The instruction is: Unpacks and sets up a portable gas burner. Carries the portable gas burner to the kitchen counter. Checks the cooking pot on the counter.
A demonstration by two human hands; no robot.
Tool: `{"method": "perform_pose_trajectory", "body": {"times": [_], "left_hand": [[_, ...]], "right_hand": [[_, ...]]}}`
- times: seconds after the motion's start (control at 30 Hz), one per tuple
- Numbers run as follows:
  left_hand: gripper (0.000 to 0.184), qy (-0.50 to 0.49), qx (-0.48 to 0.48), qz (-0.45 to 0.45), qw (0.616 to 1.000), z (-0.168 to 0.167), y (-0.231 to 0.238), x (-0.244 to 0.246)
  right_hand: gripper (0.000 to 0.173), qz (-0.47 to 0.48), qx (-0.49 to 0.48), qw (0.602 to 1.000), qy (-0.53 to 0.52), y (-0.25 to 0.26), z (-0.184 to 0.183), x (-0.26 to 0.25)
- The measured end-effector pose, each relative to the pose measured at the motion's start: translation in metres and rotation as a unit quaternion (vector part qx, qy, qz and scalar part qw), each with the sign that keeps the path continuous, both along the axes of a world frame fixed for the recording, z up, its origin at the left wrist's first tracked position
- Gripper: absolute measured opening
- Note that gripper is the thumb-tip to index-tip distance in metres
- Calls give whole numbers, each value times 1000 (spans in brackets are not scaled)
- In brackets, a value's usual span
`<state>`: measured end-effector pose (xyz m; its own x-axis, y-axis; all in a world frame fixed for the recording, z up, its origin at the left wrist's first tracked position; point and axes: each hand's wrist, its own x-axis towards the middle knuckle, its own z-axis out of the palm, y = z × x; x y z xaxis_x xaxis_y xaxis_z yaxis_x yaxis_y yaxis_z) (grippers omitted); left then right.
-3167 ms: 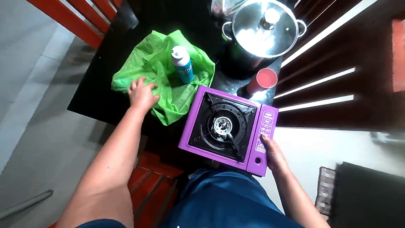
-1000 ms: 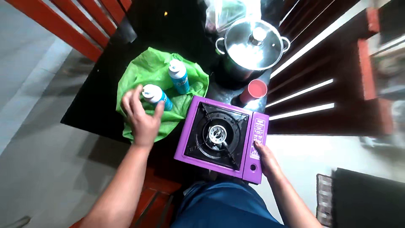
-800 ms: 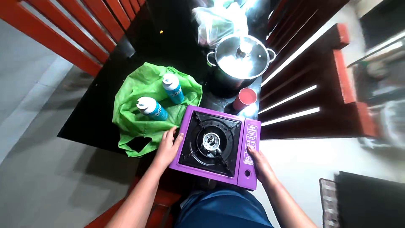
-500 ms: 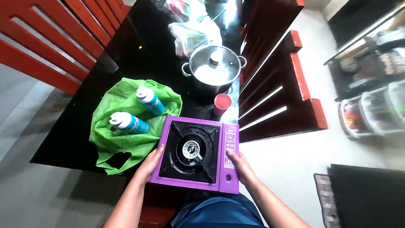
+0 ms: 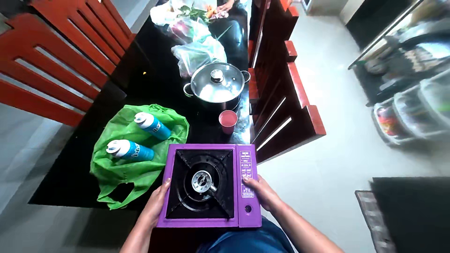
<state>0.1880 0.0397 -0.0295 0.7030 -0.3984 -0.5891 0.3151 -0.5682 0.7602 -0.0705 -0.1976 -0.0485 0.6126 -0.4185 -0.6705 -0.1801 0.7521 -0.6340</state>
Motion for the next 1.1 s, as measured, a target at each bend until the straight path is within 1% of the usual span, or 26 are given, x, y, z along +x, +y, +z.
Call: {"method": "perform_pose_trajectory", "body": {"times": [0.13, 0.17, 0.23, 0.33, 0.53, 0.6, 0.7, 0.83, 0.97, 1.1], "left_hand": [[51, -14, -17, -39, 999, 9, -4, -5], [51, -14, -19, -50, 998, 10, -5, -9], [49, -3, -25, -66, 997, 10, -5, -21], [48, 18, -38, -87, 995, 12, -5, -45], [49, 53, -35, -169, 984, 14, -23, -109], [45, 69, -40, -193, 978, 16, -38, -134], [36, 77, -46, -234, 968, 16, -64, -171], [33, 68, -50, -286, 955, 13, -106, -224], [34, 80, -35, -327, 941, 14, -155, -286], [37, 87, -16, -369, 925, 15, -210, -343]], "right_hand": [[52, -44, -24, 999, 0, 18, 9, -20], [50, -58, -31, 998, 5, 23, 12, -28], [47, -84, -39, 995, 23, 33, 17, -44], [51, -116, -40, 991, 61, 47, 23, -73], [34, -165, -65, 979, 104, 61, 44, -153], [34, -186, -70, 974, 109, 60, 48, -184], [34, -228, -76, 967, 87, 59, 48, -234], [39, -287, -77, 952, 68, 52, 46, -300], [42, -320, -69, 942, 70, 36, 40, -372], [53, -331, -86, 939, 29, 16, 37, -442]]}}
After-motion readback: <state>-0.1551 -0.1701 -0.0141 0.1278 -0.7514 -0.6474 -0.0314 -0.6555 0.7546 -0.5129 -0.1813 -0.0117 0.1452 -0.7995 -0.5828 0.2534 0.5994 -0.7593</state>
